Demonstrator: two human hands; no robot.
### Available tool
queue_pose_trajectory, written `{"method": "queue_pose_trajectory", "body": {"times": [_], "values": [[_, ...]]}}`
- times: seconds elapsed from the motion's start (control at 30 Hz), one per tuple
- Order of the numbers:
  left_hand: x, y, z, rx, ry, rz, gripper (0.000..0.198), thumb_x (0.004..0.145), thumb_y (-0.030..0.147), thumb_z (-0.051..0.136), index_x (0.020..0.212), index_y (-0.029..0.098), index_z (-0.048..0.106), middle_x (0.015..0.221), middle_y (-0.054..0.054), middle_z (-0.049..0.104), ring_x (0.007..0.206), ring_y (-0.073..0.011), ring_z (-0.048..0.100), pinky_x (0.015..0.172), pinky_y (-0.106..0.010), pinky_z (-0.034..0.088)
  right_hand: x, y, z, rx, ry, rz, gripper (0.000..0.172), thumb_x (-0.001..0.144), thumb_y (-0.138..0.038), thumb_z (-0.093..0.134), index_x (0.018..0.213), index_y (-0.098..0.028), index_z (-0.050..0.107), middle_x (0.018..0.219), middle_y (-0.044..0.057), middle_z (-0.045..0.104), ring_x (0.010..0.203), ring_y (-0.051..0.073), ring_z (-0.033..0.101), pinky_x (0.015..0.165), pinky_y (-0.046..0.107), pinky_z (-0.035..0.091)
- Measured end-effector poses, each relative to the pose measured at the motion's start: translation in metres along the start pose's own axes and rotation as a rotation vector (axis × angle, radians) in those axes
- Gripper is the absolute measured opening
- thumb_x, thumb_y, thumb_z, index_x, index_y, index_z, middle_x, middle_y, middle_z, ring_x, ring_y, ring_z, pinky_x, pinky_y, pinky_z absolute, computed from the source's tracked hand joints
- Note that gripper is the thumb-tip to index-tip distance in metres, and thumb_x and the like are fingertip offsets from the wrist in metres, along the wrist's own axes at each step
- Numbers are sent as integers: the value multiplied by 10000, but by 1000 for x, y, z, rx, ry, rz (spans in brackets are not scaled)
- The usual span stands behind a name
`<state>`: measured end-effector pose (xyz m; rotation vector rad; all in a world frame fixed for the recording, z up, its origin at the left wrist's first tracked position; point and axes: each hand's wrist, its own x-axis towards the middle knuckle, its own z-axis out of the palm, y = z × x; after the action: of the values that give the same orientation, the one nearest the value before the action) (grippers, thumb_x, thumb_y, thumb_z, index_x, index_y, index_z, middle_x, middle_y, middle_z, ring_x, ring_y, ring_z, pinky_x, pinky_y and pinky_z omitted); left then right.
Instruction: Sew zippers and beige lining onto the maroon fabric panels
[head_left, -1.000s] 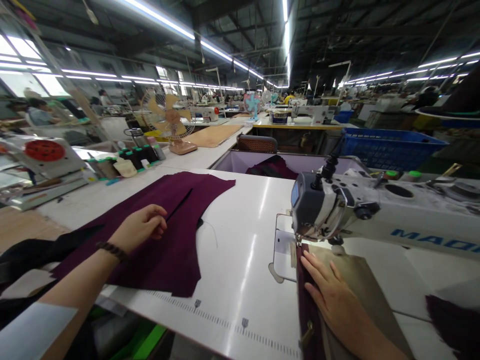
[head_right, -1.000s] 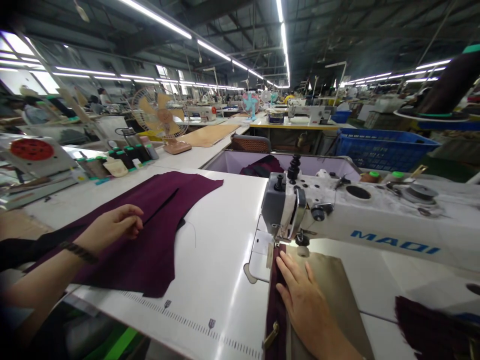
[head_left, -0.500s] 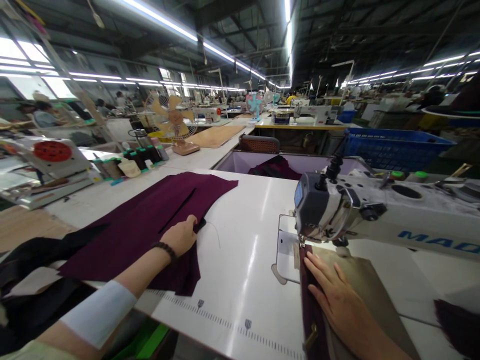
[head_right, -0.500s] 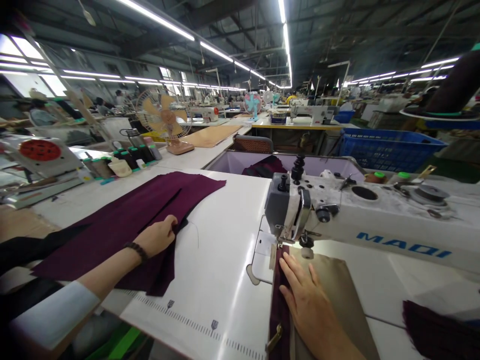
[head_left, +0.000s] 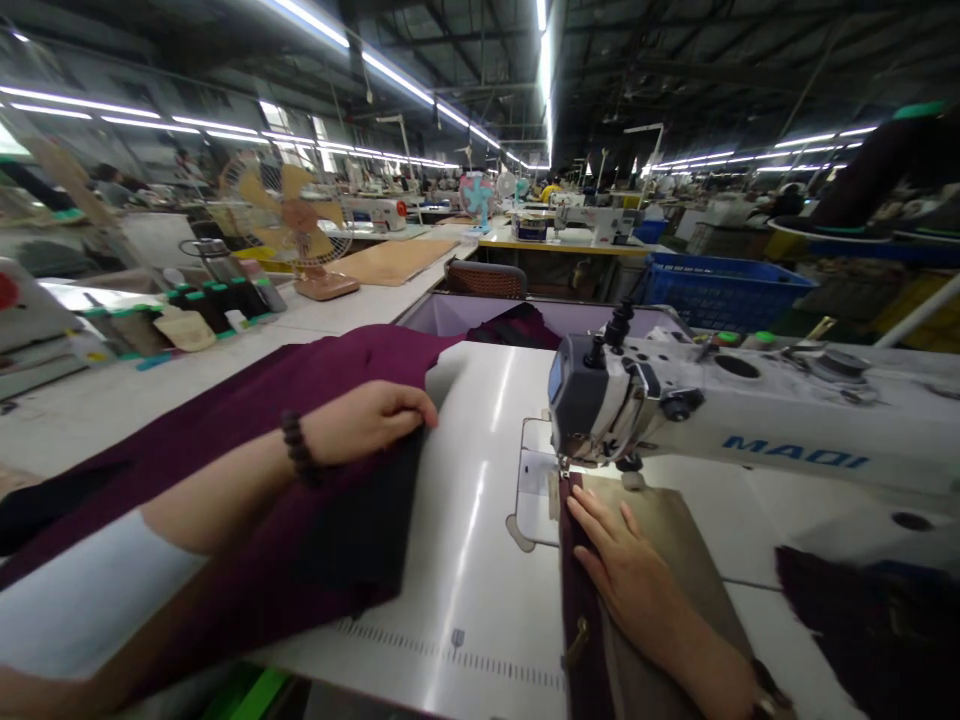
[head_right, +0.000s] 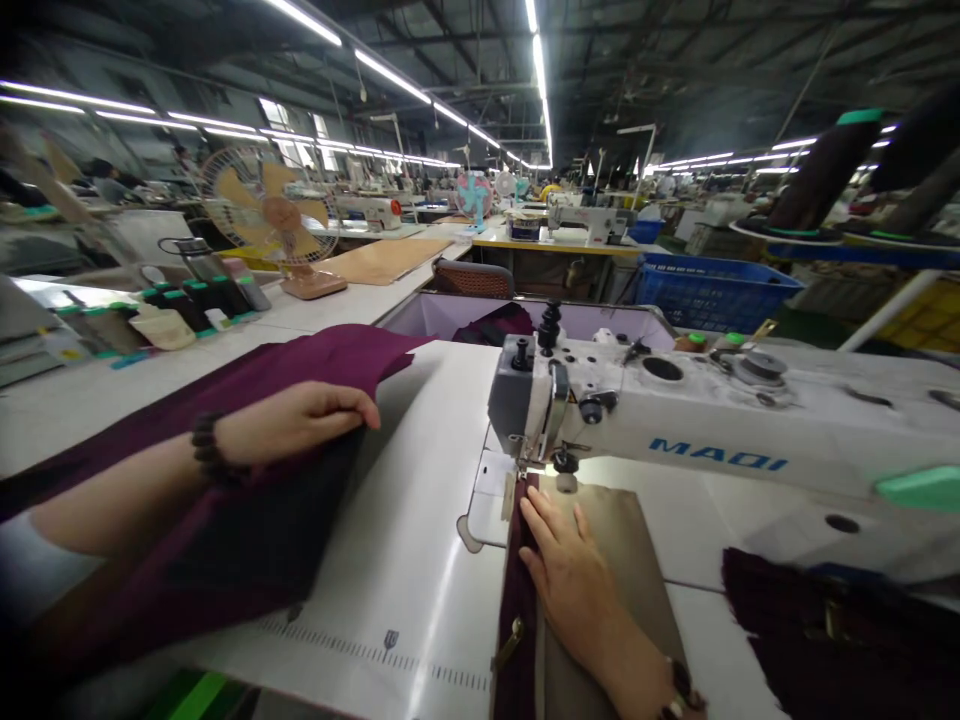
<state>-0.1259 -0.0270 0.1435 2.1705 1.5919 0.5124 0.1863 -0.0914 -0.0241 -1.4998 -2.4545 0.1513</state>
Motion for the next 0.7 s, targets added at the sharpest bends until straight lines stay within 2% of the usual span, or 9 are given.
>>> {"method": "queue_pose_trajectory", "body": {"times": [0.07,0.1,0.17,0.27,0.33,0.43,0.5,0.6,0.7], "values": [[-9,7,47,-12,-200,137,244,837,256,452,994,149,605,750,-4,666,674,-154,636,654,-244,514,1,-4,-6,21,-32,22,450,897,-262,332,1338,-178,359,1389,70,331,1288,213,291,1051,515,247],[-18,7,69,37,-231,213,291,849,269,459,1092,143,558,927,-51,666,833,-177,634,760,-276,505,1,-6,-9,27,-42,29,452,890,-240,339,1337,-175,361,1390,71,331,1290,210,286,1056,511,236],[-42,4,105,191,-197,274,496,816,342,551,1256,142,441,1292,-138,476,1168,-250,466,980,-385,379,2,-8,-13,35,-45,38,460,877,-202,350,1336,-170,362,1390,72,330,1291,204,283,1066,502,219],[-81,1,142,308,-338,345,982,631,578,673,1390,154,218,1443,-168,197,1312,-324,210,1050,-506,228,3,-8,-15,45,-42,36,453,876,-181,353,1329,-170,371,1385,79,338,1283,203,299,1065,502,217],[-99,3,159,366,-452,346,1109,512,573,745,1390,147,219,1447,-188,137,1313,-386,130,1033,-579,180,4,-8,-15,39,-45,35,454,875,-175,360,1329,-162,368,1386,82,336,1280,206,303,1062,507,221],[-112,5,173,422,-452,334,1006,571,429,752,1391,198,219,1457,-159,103,1313,-398,85,1022,-615,144,5,-9,-17,24,-62,40,472,859,-166,385,1330,-144,361,1394,75,322,1287,206,289,1065,508,217],[-115,1,174,392,-415,385,894,654,350,696,1392,260,199,1464,-116,114,1317,-370,122,1026,-601,159,5,-10,-20,32,-62,46,476,857,-170,391,1332,-149,357,1395,61,323,1292,198,278,1071,502,211],[-116,-9,161,276,-338,458,678,785,242,547,1375,333,226,1455,-34,205,1307,-289,240,1047,-535,201,-2,-12,-22,57,-64,50,471,864,-183,378,1333,-156,357,1394,59,328,1297,193,267,1078,488,200],[-108,-4,140,146,-220,425,491,885,262,416,1350,356,291,1425,22,299,1276,-221,331,1050,-429,271,-13,-9,-8,76,-77,5,485,877,-207,354,1359,-169,314,1411,61,292,1310,190,235,1093,481,137]]}}
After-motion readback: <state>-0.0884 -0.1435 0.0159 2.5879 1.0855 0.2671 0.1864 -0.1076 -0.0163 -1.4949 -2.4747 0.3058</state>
